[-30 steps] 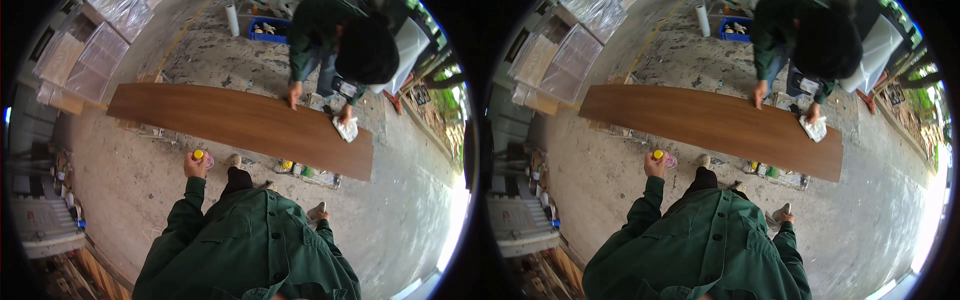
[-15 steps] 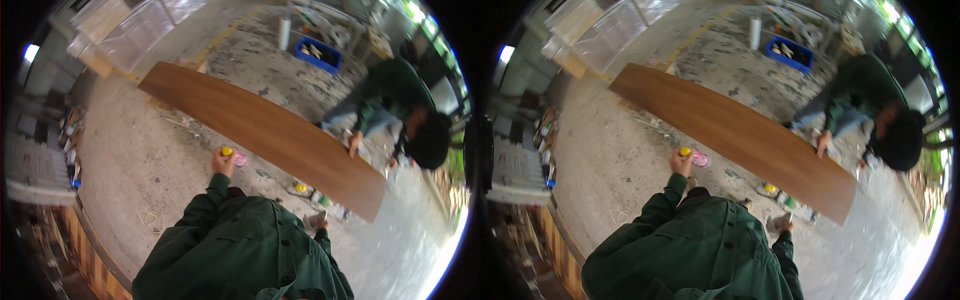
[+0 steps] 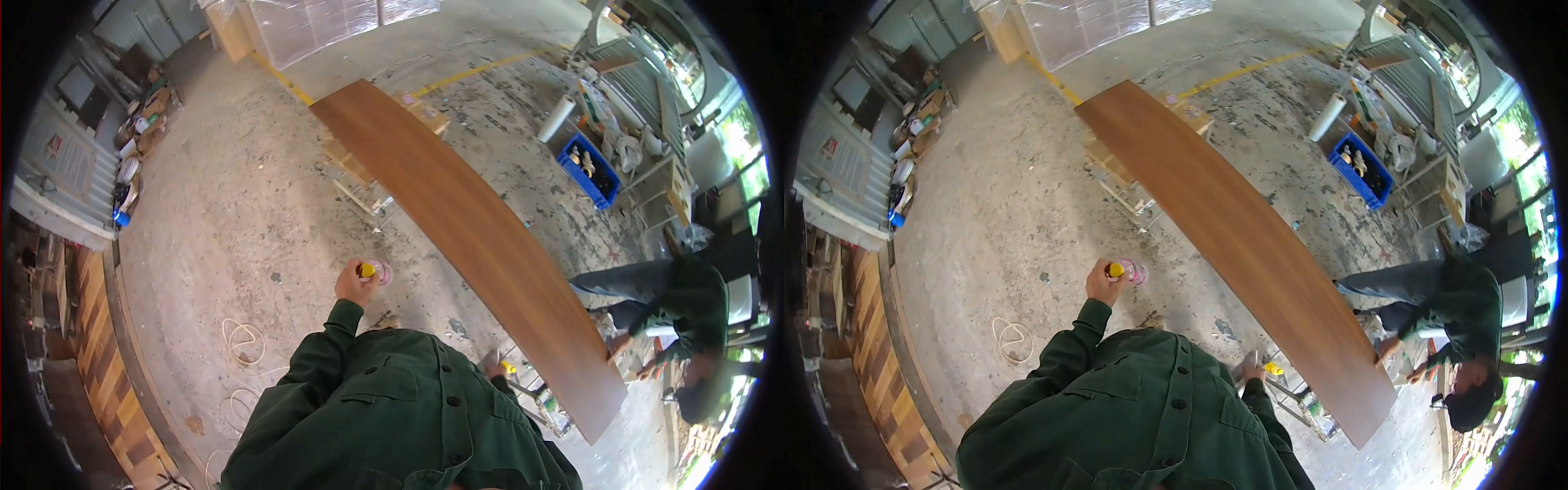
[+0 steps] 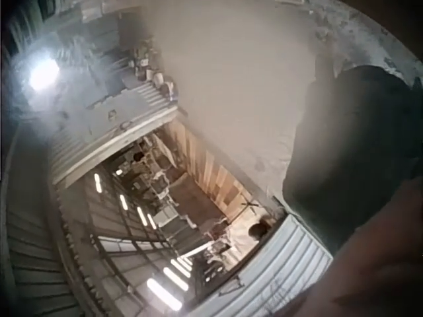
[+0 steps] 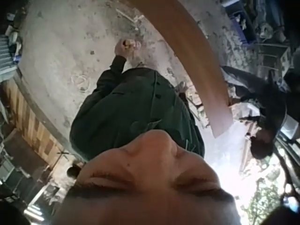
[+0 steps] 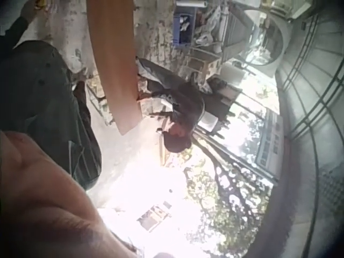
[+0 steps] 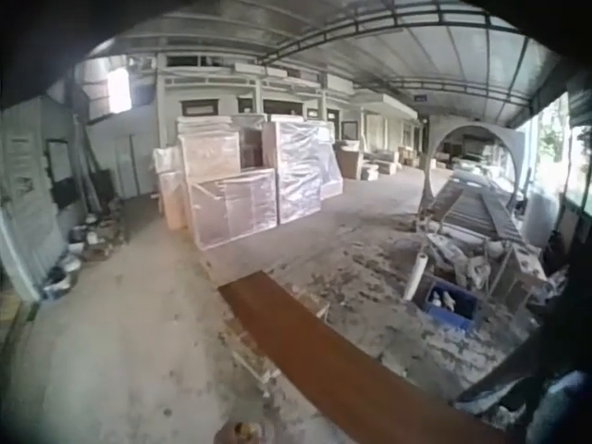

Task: Cleaning and wiping a long wooden board with a cloth and cleaning liquid.

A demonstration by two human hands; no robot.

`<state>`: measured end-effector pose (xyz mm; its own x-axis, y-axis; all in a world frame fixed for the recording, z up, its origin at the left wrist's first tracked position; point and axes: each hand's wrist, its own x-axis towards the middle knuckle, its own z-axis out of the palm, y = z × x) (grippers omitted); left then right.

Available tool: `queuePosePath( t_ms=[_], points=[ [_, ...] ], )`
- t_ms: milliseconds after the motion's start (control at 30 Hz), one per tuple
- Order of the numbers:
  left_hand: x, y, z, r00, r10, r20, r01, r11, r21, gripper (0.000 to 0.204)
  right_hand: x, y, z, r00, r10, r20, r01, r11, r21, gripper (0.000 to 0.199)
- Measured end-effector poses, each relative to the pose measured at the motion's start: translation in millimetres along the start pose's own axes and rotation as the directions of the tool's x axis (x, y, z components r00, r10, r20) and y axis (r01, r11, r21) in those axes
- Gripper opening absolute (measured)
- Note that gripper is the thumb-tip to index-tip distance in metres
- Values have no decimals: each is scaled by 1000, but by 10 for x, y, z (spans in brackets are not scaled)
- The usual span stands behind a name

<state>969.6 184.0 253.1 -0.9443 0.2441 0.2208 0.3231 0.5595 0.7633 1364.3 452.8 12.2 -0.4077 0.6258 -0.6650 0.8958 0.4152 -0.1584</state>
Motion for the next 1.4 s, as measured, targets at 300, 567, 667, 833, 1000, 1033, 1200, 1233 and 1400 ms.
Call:
queuePosePath(
  t_ms=[300, 567, 667, 833, 1000, 1033, 1200, 1233, 1400],
  points=[
    [448, -913, -831, 937, -282, -205, 313, 939, 139, 38, 136, -2232, -1196, 927, -213, -307, 319, 880, 353, 41],
    [694, -1203, -663, 885, -376, -274, 420, 899, 124, 37, 664, -2536, -1242, 974, 55, -220, -7, 977, 215, 48],
    [976, -1155, -554, 884, -416, -215, 455, 872, 182, 38, 1127, -2667, -1387, 972, 64, -227, -23, 984, 179, 51],
    [1735, -1007, -526, 897, -431, -97, 441, 861, 252, 36, 1920, -3167, -1914, 895, -99, -435, 351, 756, 552, 44],
    [2710, -867, -382, 961, -273, -32, 272, 928, 254, 36, 2659, -3306, -2372, 946, 200, -254, 54, 676, 735, 48],
    [2799, -885, -410, 964, -267, -23, 263, 929, 261, 36, 2581, -3494, -2523, 955, 181, -233, 54, 668, 742, 55],
    [3343, -941, -262, 979, -204, 22, 196, 960, 202, 35, 2767, -3051, -2569, 948, 207, -241, -29, 811, 584, 49],
    [3460, -954, -255, 977, -211, 29, 202, 961, 188, 34, 2742, -2936, -2524, 946, 261, -192, -67, 738, 671, 33],
    [4190, -1066, -165, 947, -214, 241, 191, 975, 114, 31, 2129, -2233, -2193, 825, 564, -34, 120, -116, 986, 49]
  ],
)
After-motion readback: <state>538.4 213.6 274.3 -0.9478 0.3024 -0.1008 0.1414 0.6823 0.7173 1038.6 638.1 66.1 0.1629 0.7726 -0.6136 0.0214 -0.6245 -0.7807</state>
